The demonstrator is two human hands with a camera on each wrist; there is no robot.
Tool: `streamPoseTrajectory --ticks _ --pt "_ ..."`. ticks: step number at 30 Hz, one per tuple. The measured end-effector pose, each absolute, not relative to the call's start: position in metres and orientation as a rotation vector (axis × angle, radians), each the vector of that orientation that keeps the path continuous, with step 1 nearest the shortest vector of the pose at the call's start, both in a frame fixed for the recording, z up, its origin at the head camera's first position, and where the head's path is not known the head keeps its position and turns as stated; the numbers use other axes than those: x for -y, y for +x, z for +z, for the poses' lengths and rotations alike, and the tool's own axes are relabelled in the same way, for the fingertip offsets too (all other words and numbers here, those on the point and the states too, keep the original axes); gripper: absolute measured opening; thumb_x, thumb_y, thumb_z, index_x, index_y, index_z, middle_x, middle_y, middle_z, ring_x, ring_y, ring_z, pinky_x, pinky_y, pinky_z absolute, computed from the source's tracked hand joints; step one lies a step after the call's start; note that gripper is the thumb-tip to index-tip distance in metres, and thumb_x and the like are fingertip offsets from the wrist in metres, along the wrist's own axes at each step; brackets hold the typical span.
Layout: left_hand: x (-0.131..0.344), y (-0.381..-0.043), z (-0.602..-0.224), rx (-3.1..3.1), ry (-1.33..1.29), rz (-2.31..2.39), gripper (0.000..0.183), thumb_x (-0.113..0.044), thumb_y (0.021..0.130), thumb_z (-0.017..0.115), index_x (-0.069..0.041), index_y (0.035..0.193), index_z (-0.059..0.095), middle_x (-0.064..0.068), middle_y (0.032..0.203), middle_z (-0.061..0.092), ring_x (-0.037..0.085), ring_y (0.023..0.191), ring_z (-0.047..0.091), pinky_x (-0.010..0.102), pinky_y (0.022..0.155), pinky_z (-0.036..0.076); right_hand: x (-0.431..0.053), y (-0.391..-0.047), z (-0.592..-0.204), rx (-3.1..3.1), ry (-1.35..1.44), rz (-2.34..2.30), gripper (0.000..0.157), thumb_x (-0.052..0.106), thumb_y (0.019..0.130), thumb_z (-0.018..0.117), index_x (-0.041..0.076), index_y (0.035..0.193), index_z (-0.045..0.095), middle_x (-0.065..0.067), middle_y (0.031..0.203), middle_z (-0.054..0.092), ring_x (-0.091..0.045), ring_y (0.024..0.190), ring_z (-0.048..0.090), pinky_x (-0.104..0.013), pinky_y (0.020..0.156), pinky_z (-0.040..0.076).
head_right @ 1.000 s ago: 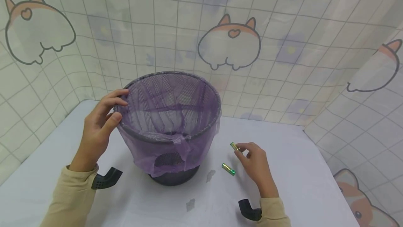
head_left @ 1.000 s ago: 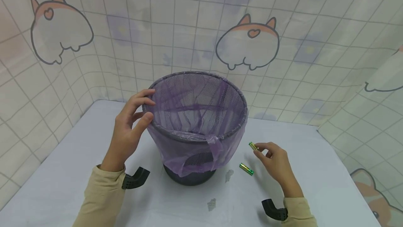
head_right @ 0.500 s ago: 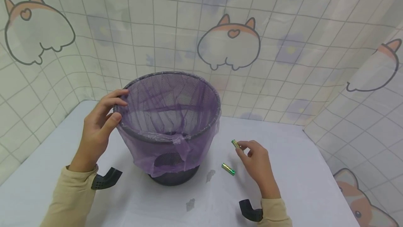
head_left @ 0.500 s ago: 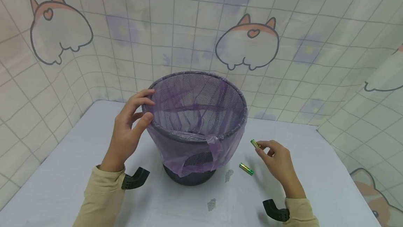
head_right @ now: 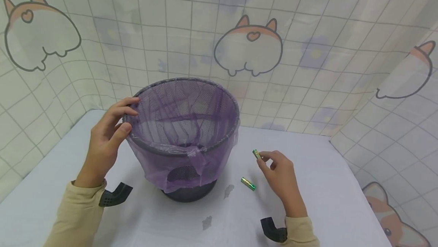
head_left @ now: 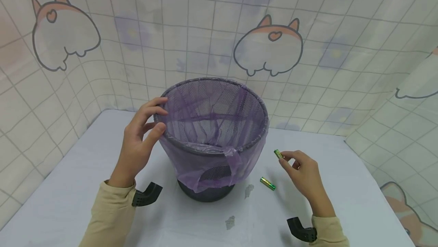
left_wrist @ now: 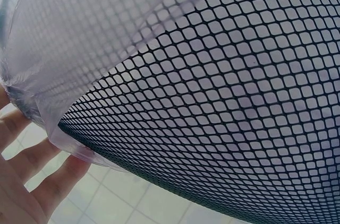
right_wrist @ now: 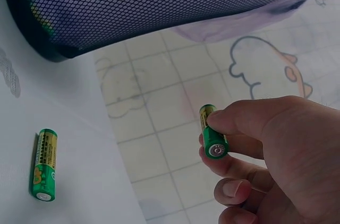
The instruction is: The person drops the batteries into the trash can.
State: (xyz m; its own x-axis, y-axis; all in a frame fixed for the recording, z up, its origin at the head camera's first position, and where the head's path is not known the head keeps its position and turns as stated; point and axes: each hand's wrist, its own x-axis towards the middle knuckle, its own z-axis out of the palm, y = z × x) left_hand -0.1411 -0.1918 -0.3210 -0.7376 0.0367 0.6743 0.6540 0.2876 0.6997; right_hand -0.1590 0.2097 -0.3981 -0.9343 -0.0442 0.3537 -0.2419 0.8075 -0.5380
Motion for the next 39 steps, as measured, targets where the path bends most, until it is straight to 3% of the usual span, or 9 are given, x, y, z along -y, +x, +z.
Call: streamPoseTrajectory --ticks 39 --pt "0.193 -0.143 -0.323 2.025 -0.615 -1.445 0.026 -0.009 0.093 0.053 0.001 0.118 0.056 0.002 0.145 0.049 0.019 0.138 0.042 0.021 0.093 0.045 -0.202 -0.145 -0.375 2.505 0.35 0.814 0.02 0.008 0.084 0.072 0.01 0.103 0.072 -0.001 0.085 0.066 -0.004 0.06 0.039 -0.021 0.051 0.035"
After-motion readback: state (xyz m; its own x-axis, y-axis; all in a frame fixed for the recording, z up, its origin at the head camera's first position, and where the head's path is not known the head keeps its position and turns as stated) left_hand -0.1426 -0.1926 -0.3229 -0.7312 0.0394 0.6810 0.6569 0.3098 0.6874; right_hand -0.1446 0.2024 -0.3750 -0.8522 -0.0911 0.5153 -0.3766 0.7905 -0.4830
